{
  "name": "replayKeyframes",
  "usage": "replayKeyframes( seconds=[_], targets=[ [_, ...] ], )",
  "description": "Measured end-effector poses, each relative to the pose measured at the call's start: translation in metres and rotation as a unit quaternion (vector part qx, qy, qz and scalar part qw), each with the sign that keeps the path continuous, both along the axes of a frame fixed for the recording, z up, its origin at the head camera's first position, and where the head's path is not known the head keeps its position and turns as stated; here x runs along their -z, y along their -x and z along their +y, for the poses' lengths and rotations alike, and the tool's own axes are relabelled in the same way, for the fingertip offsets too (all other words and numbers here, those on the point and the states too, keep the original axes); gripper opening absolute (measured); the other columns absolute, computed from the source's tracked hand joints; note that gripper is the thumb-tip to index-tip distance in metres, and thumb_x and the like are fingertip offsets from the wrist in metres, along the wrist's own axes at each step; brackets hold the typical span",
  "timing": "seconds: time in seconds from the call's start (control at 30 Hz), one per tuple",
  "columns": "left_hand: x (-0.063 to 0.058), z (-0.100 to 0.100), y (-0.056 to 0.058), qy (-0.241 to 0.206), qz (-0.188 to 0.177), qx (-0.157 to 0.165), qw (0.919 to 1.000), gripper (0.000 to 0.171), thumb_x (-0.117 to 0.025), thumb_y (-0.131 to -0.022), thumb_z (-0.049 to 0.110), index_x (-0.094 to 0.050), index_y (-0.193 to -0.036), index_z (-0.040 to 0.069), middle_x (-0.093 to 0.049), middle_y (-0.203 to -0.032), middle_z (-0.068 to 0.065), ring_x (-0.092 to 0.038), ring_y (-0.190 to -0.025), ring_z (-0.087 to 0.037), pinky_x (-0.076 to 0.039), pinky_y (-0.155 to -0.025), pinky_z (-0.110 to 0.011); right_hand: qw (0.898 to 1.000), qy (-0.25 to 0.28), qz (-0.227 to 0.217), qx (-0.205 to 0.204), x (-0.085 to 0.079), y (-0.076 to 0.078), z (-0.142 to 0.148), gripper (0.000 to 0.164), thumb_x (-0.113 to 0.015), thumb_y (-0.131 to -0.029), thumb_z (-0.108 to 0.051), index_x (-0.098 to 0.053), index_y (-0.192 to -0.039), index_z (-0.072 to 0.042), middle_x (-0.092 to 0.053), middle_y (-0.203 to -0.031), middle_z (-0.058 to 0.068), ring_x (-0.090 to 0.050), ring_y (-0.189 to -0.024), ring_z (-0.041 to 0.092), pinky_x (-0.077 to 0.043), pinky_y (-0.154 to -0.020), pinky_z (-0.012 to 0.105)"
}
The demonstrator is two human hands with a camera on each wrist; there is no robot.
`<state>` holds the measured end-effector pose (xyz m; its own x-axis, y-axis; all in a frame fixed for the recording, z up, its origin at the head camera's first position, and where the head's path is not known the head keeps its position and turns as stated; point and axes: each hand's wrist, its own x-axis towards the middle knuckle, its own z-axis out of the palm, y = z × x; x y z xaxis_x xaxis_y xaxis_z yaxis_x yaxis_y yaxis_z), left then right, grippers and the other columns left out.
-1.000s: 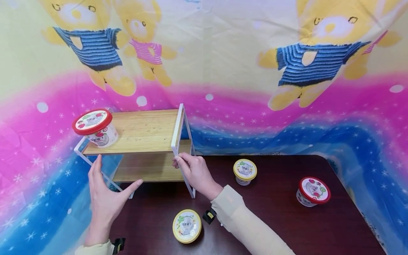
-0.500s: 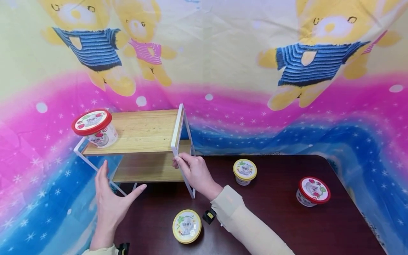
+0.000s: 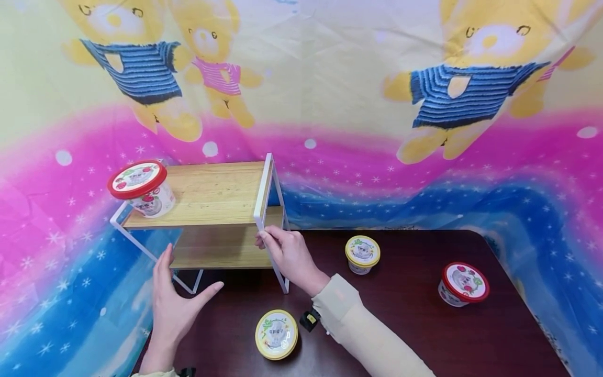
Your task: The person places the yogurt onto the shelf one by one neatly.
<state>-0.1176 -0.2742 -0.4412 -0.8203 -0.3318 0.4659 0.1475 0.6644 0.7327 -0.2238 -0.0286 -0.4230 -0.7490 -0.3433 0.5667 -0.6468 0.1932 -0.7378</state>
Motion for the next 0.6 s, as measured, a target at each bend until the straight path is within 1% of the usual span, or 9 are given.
replayKeyframes(
  seconds=[0.07, 0.13, 0.17, 0.2, 0.27, 0.47, 0.6],
  targets=[
    [0.006, 0.002, 0.000, 0.001, 0.013, 0.014, 0.9998, 0.127, -0.101, -0.058, 0.021, -0.027, -0.161, 0.032, -0.032, -0.160, -0.006, -0.034, -0.142, -0.028, -0.031, -0.112, -0.040, 1.000, -0.001, 0.002, 0.001, 0.000, 0.000, 0.000, 0.020, -0.056, -0.107, -0.019, -0.073, -0.103, -0.008, -0.075, -0.092, -0.001, -0.071, -0.085, 0.005, -0.056, -0.081, 0.023],
    [0.012, 0.004, 0.000, 0.004, 0.017, 0.022, 0.9996, 0.127, -0.102, -0.057, 0.021, -0.028, -0.161, 0.030, -0.033, -0.160, -0.004, -0.035, -0.141, -0.025, -0.030, -0.109, -0.027, 1.000, -0.004, 0.003, 0.002, 0.000, 0.000, 0.000, 0.020, -0.056, -0.107, -0.019, -0.073, -0.103, -0.008, -0.075, -0.092, -0.001, -0.071, -0.085, 0.005, -0.056, -0.081, 0.023],
    [0.015, 0.004, 0.000, 0.005, 0.018, 0.026, 0.9995, 0.128, -0.102, -0.057, 0.021, -0.028, -0.161, 0.029, -0.033, -0.159, -0.003, -0.035, -0.140, -0.023, -0.030, -0.107, -0.022, 1.000, -0.004, 0.003, 0.002, 0.000, 0.000, 0.000, 0.020, -0.056, -0.107, -0.020, -0.073, -0.103, -0.009, -0.075, -0.092, -0.001, -0.071, -0.085, 0.005, -0.056, -0.081, 0.023],
    [0.017, 0.005, 0.000, 0.005, 0.017, 0.029, 0.9994, 0.128, -0.102, -0.056, 0.021, -0.029, -0.161, 0.029, -0.034, -0.159, -0.003, -0.035, -0.140, -0.022, -0.030, -0.106, -0.020, 1.000, -0.005, 0.003, 0.002, 0.000, 0.000, 0.000, 0.021, -0.056, -0.107, -0.020, -0.073, -0.103, -0.009, -0.075, -0.092, -0.001, -0.071, -0.085, 0.005, -0.056, -0.081, 0.023],
    [0.020, 0.006, -0.001, 0.004, 0.012, 0.033, 0.9994, 0.128, -0.102, -0.056, 0.021, -0.029, -0.161, 0.030, -0.035, -0.158, -0.002, -0.037, -0.138, -0.022, -0.030, -0.104, -0.018, 1.000, -0.006, 0.002, 0.004, 0.000, 0.000, 0.000, 0.020, -0.056, -0.107, -0.020, -0.073, -0.103, -0.009, -0.075, -0.092, -0.002, -0.071, -0.085, 0.004, -0.056, -0.081, 0.023],
    [0.028, 0.009, -0.002, -0.002, -0.016, 0.059, 0.9982, 0.125, -0.101, -0.060, 0.021, -0.028, -0.161, 0.030, -0.034, -0.157, -0.004, -0.037, -0.137, -0.023, -0.034, -0.100, -0.016, 1.000, -0.009, 0.002, 0.006, 0.000, 0.000, 0.000, 0.020, -0.056, -0.106, -0.019, -0.073, -0.103, -0.009, -0.075, -0.092, -0.002, -0.070, -0.085, 0.003, -0.056, -0.081, 0.023],
    [0.034, 0.010, -0.001, -0.004, -0.024, 0.081, 0.9964, 0.120, -0.101, -0.061, 0.020, -0.032, -0.160, 0.026, -0.036, -0.156, -0.003, -0.038, -0.136, -0.022, -0.036, -0.099, -0.016, 1.000, -0.008, -0.001, 0.005, -0.001, 0.000, 0.001, 0.020, -0.057, -0.107, -0.020, -0.073, -0.103, -0.009, -0.075, -0.092, -0.002, -0.071, -0.086, 0.003, -0.056, -0.081, 0.024]
  ],
)
